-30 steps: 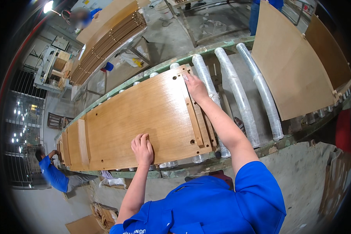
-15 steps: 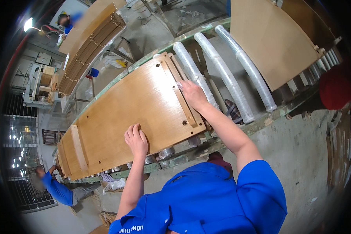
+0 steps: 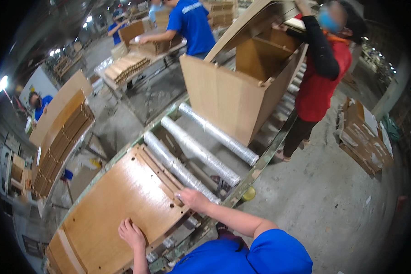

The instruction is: The person wipes the surface of a large wooden board with a cloth, then moves to a stack of similar boards. They remove protective plastic wrapping from the boards and wipe the exposed wooden surfaces. The person handles the boards one at a time, placing them on a conveyor system.

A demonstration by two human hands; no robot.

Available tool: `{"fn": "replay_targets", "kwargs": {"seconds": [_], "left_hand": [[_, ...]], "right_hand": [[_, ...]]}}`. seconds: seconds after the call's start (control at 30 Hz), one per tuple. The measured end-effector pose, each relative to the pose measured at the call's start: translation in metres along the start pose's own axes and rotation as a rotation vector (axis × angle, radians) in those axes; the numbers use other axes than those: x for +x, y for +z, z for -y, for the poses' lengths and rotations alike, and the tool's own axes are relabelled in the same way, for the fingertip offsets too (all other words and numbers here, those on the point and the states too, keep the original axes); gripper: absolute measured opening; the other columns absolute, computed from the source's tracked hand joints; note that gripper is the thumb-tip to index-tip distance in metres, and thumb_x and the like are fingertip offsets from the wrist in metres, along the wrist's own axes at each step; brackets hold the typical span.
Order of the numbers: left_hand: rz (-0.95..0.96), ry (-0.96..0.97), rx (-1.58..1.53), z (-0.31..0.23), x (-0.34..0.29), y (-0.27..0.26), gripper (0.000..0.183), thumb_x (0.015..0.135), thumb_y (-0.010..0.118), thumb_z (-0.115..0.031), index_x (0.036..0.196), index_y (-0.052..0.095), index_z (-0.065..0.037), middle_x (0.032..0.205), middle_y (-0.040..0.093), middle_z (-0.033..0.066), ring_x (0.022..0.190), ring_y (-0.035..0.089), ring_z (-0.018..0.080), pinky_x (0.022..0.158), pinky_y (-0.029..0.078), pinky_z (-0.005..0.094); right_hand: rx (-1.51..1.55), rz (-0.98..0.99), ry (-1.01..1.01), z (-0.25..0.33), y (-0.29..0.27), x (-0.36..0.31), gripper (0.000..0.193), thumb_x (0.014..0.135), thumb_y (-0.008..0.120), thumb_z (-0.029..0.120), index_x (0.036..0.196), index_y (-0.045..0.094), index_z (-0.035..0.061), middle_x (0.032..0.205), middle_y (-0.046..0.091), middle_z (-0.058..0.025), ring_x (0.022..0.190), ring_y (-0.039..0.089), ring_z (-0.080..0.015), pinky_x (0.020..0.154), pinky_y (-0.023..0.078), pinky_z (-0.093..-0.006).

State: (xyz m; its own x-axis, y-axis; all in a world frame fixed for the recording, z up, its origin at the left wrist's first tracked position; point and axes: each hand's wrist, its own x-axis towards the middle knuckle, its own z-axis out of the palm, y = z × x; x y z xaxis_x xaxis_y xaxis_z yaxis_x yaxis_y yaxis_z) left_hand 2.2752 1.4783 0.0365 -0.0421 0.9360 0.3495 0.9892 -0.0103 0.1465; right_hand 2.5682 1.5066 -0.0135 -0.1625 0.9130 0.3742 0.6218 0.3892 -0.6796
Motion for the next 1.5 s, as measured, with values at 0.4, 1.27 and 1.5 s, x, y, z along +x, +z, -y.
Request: {"fn": "replay_targets", "kwargs": {"seconds": [0.4,1.27,1.5], "left_hand": [[0.012,0.0,-0.042,0.004,0.0,0.0,0.028,0.08,0.05,-0.011,0.108,0.052,-0.005,0.115,0.048,0.0142,0.111,0.04,0.032,0.096,0.029,0.0438],[0.056,-0.098,0.015,0.0,0.021,-0.003,0.025,0.081,0.051,-0.009,0.105,0.055,-0.01,0.111,0.051,0.0088,0.107,0.044,0.029,0.093,0.033,0.0405],[0.046,-0.105,-0.006,-0.001,0.023,-0.003,0.024,0.081,0.051,-0.009,0.104,0.056,-0.01,0.109,0.051,0.0081,0.104,0.045,0.0286,0.092,0.033,0.0403]], "right_hand": [[1.314,0.192,0.783,0.001,-0.038,-0.012,0.028,0.092,0.048,0.027,0.109,0.056,0.0068,0.082,0.057,-0.0023,0.057,0.047,-0.0065,0.044,0.039,-0.0197],[0.038,0.052,0.115,-0.067,0.066,0.29,0.033,0.089,0.042,0.037,0.106,0.057,0.0129,0.091,0.063,-0.018,0.087,0.06,-0.0358,0.075,0.046,-0.045],[-0.196,0.133,0.045,-0.062,0.066,0.298,0.03,0.089,0.043,0.038,0.091,0.054,0.0098,0.081,0.063,-0.0181,0.077,0.061,-0.0365,0.067,0.047,-0.0472]]}}
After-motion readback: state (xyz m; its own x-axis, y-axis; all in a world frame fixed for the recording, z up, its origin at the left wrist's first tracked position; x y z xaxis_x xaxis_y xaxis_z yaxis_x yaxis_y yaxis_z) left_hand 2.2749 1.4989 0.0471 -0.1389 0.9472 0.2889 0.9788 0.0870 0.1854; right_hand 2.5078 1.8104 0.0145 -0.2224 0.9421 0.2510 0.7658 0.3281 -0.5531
